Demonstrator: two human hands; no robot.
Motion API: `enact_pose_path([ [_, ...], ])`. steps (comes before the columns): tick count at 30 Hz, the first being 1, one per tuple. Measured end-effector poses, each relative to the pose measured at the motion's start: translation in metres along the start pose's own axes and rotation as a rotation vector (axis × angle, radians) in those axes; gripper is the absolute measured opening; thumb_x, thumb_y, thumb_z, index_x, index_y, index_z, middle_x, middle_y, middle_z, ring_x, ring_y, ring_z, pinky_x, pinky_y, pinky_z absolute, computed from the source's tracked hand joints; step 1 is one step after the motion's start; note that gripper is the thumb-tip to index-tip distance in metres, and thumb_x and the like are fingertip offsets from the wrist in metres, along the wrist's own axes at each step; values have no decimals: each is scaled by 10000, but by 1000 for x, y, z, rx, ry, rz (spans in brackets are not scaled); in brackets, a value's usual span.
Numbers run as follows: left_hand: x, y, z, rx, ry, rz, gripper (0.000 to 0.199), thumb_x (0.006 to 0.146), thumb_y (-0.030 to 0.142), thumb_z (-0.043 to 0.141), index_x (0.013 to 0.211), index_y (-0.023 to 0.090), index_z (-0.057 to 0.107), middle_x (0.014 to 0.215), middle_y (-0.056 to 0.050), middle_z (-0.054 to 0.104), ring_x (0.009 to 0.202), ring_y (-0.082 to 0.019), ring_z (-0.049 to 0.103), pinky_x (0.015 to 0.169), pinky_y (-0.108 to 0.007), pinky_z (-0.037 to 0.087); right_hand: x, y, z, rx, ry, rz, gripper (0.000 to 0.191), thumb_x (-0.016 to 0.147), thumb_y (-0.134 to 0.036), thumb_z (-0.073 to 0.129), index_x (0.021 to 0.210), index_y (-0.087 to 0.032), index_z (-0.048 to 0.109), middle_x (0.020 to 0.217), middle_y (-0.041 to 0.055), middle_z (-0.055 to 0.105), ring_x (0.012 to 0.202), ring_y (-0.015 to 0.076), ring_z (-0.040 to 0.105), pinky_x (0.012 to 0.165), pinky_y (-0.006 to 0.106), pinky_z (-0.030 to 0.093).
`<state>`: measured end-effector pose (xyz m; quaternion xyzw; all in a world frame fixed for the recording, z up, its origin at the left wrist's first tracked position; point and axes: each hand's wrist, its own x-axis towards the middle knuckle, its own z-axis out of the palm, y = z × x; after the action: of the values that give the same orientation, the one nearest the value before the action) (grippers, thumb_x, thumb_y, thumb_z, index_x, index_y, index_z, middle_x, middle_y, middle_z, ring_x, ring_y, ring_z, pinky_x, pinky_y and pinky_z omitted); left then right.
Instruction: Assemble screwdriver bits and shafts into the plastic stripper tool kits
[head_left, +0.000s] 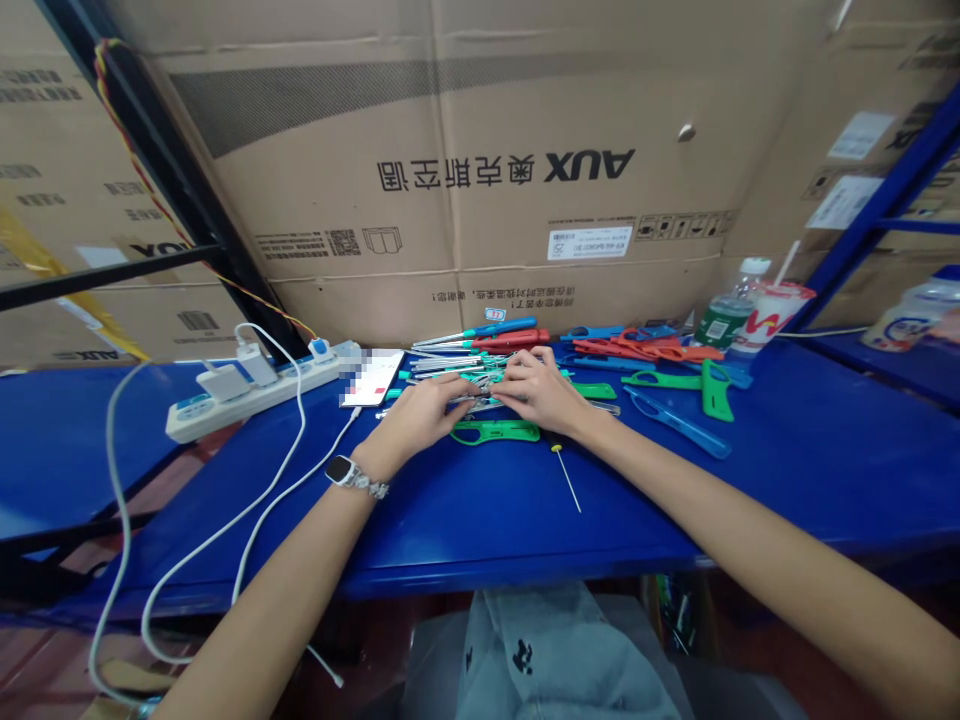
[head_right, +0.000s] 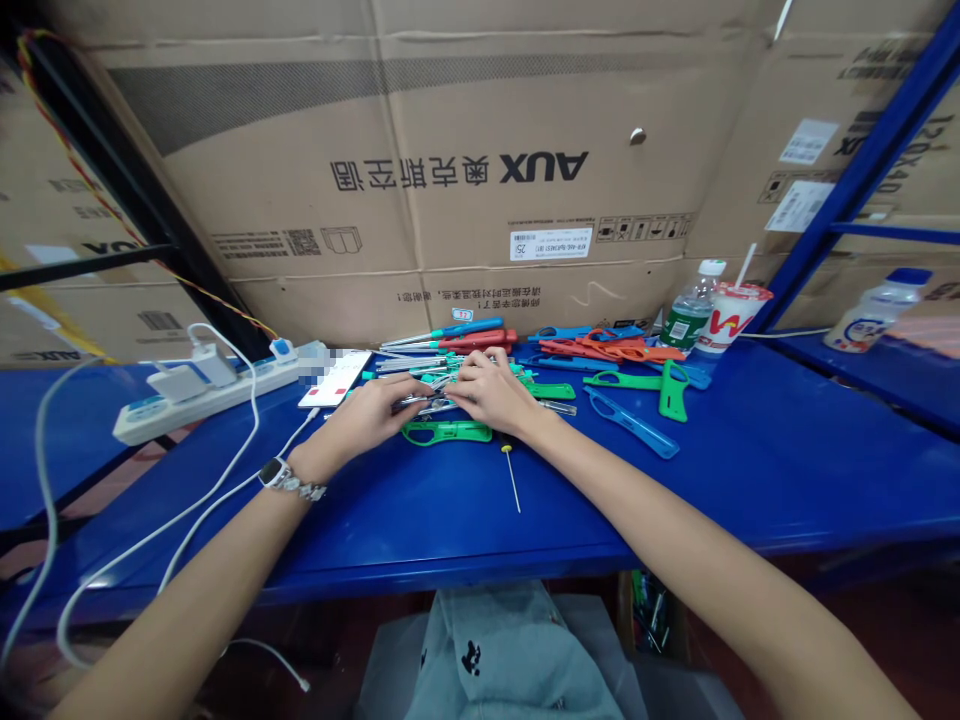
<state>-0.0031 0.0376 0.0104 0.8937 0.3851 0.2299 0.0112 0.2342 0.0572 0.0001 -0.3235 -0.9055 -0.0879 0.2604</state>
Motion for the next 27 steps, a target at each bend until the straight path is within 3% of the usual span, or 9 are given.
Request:
enact_pose_path([
  [9, 3, 13, 6, -19, -42, -2, 112, 1000, 256, 584, 1066, 187, 643, 1018, -70, 744, 844, -220, 704, 746, -323, 522, 4, -17, 0, 25, -21, 5, 226, 960, -249, 564, 843, -254, 757, 847, 54, 730, 1046, 271, 561, 996, 489, 276],
  [12, 3, 11, 6, -37, -26, 32, 109, 1006, 236, 561, 1060, 191, 644, 1026, -72, 739, 843, -210, 701, 751, -320, 521, 1, -18, -1, 65, 7, 43, 160, 910, -230, 589, 916, -248, 747, 943, 58, 737, 1054, 272, 563, 990, 480, 291],
  [15, 2, 8, 7, -72, -17, 29, 124, 1007, 249, 553, 1060, 188, 648, 967, -62, 737, 770, -191, 686, 707, -311, 511, -2, -16, -1, 104, 42, 85, 218, 889, -234, 603, 1067, -266, 724, 1084, 51, 736, 1093, 276, 563, 979, 468, 308],
  [21, 1, 5, 7, -112, -39, 22, 201, 1017, 254, 520, 1169, 199, 639, 876, -42, 726, 671, -168, 645, 661, -301, 484, -5, -12, 1, 133, 36, 105, 156, 952, -267, 562, 983, -267, 714, 1044, 34, 747, 1096, 270, 590, 982, 464, 310],
  [27, 2, 3, 8, -125, -49, 28, 124, 999, 228, 533, 1038, 186, 644, 842, -38, 697, 681, -177, 629, 672, -310, 479, -4, -11, 3, 264, 205, 209, 226, 888, -201, 567, 1102, -228, 635, 1136, 83, 693, 1071, 258, 627, 960, 423, 381],
])
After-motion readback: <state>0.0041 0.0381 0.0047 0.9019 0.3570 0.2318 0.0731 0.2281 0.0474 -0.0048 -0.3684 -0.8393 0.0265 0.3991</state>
